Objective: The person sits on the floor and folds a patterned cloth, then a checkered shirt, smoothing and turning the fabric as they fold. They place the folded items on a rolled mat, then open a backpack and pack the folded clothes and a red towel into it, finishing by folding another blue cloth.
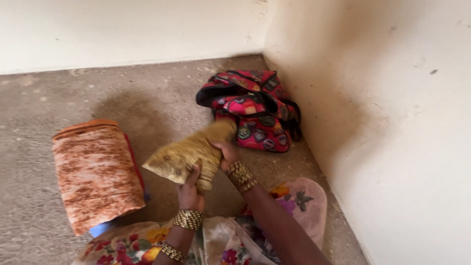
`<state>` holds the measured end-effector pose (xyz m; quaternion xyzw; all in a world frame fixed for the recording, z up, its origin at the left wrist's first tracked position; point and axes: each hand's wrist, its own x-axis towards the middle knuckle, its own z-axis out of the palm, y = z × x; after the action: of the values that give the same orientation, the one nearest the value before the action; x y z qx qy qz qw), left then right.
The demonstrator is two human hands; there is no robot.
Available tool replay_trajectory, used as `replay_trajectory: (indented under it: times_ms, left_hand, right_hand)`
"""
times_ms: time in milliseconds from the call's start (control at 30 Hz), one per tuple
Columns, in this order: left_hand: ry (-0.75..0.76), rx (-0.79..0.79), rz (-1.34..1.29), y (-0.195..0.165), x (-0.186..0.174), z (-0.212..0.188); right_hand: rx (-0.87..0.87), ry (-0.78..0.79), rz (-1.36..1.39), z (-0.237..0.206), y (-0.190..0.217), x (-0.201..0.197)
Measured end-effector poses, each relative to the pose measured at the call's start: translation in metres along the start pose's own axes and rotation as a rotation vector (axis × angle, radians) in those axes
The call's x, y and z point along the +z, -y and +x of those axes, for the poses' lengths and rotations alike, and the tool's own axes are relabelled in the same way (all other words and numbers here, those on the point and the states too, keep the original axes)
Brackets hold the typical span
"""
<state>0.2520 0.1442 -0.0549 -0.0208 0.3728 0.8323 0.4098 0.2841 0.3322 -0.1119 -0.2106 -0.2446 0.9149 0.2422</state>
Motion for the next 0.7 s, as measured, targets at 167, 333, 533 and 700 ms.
replay_trajectory:
  times_ms: [167, 333, 533, 700]
  left_hand:
    - [0.039, 0.304, -0.010, -0.029, -0.005, 0.022]
    - [-0.279, 0.179, 0.234, 0.016, -0.049, 0.036]
    - [-0.100, 0.293, 0.655, 0.073, -0.084, 0.024]
    - [-0.063, 0.628, 1.589, 0.014, -0.099, 0.067]
  right_hand:
    - [-0.013, 0.174, -0.130, 0.033, 0.015, 0.077]
    - [0.040, -0.008, -0.601, 0.057, -0.037, 0.079]
    - [-0.317, 0.191, -0.853, 0.021, -0.106, 0.015]
    - [0.140, -0.060, -1.015, 0.003, -0.088, -0.008]
